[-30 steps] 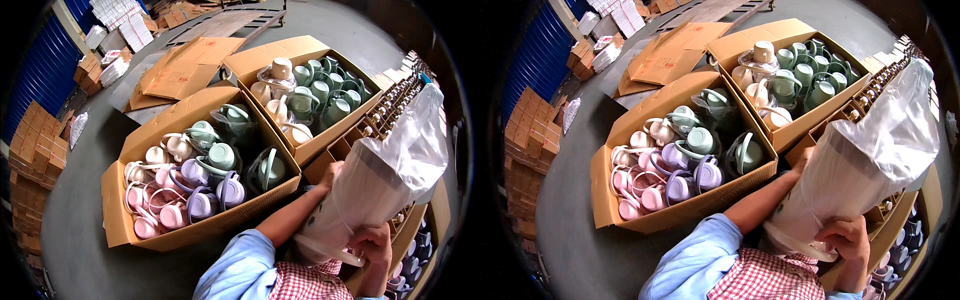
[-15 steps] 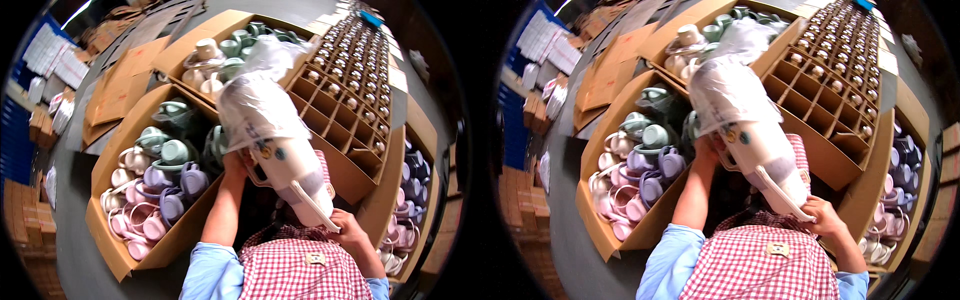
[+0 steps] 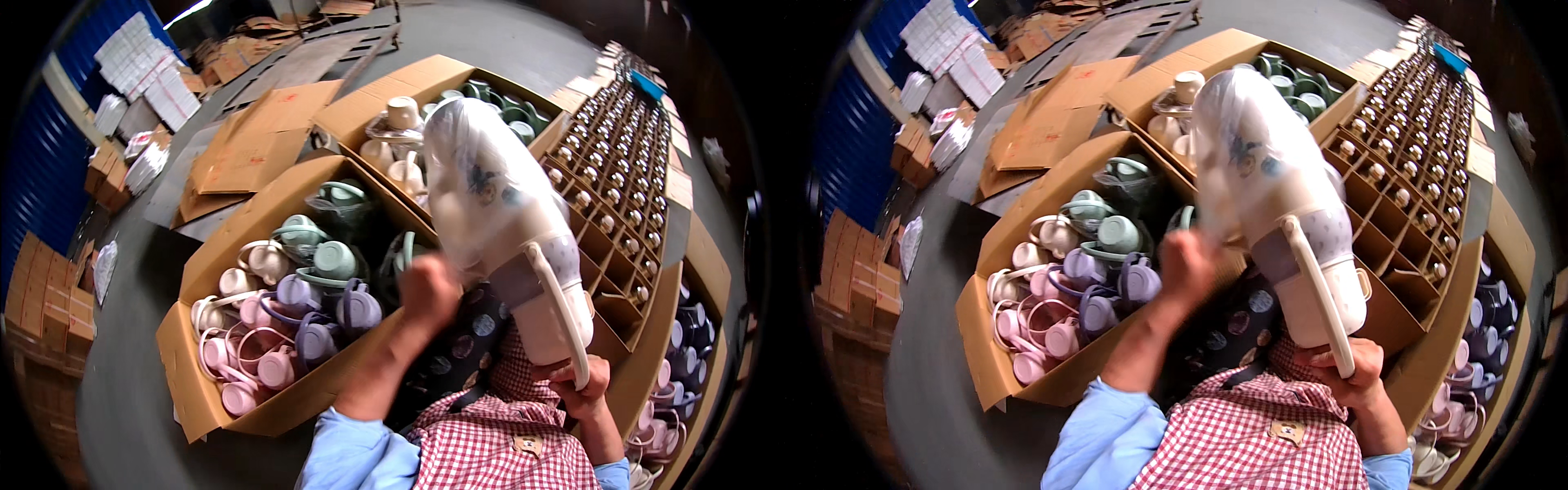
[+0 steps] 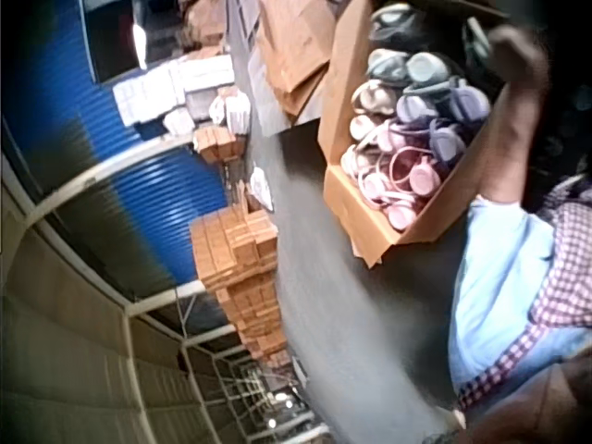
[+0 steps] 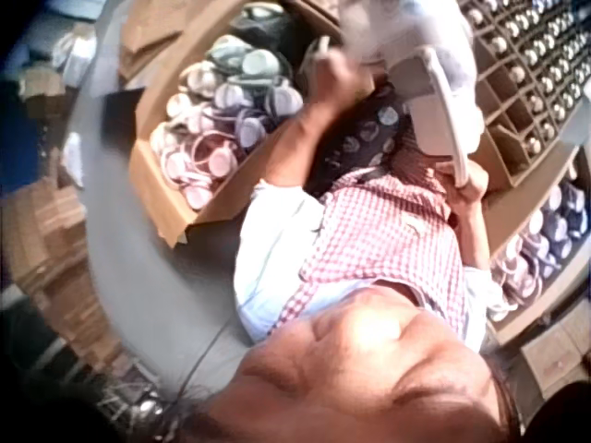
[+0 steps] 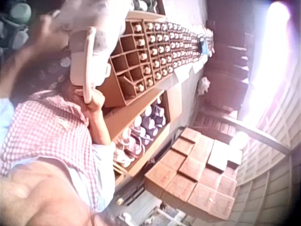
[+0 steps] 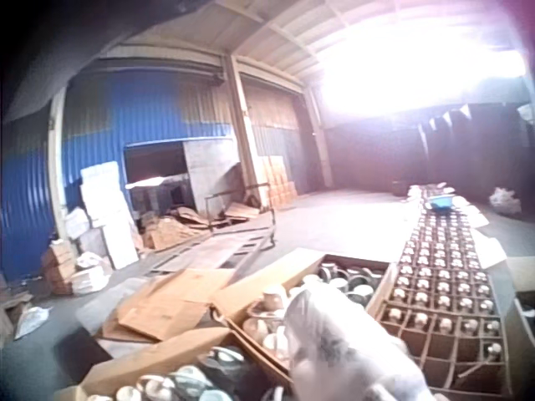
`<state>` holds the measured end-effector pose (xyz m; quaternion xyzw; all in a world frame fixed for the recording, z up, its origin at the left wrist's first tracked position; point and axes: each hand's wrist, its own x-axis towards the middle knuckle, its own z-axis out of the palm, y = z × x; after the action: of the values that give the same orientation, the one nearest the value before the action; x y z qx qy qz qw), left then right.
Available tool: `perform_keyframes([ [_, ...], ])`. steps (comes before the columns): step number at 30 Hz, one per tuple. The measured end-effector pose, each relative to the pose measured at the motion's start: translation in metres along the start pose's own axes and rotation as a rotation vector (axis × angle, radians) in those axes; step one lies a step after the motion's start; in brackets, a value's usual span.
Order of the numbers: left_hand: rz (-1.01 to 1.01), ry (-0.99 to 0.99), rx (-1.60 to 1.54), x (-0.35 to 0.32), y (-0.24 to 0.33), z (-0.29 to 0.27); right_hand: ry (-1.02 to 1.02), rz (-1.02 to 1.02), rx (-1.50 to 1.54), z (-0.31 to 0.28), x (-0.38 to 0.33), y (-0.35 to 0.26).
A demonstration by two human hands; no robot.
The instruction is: The person assembles thermos flasks by inserting glass liners into plastic housings, placing internal components, and screwing on lids before returning them to boxes.
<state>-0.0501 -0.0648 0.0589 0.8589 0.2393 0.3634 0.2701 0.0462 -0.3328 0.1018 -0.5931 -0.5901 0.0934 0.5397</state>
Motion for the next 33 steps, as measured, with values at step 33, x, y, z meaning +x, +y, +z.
perform_keyframes([
  [33, -0.547, -0.775, 0.178, 0.003, -0.240, -0.058, -0.406, 0.125, -0.069, 0.277, 0.196, 0.213],
])
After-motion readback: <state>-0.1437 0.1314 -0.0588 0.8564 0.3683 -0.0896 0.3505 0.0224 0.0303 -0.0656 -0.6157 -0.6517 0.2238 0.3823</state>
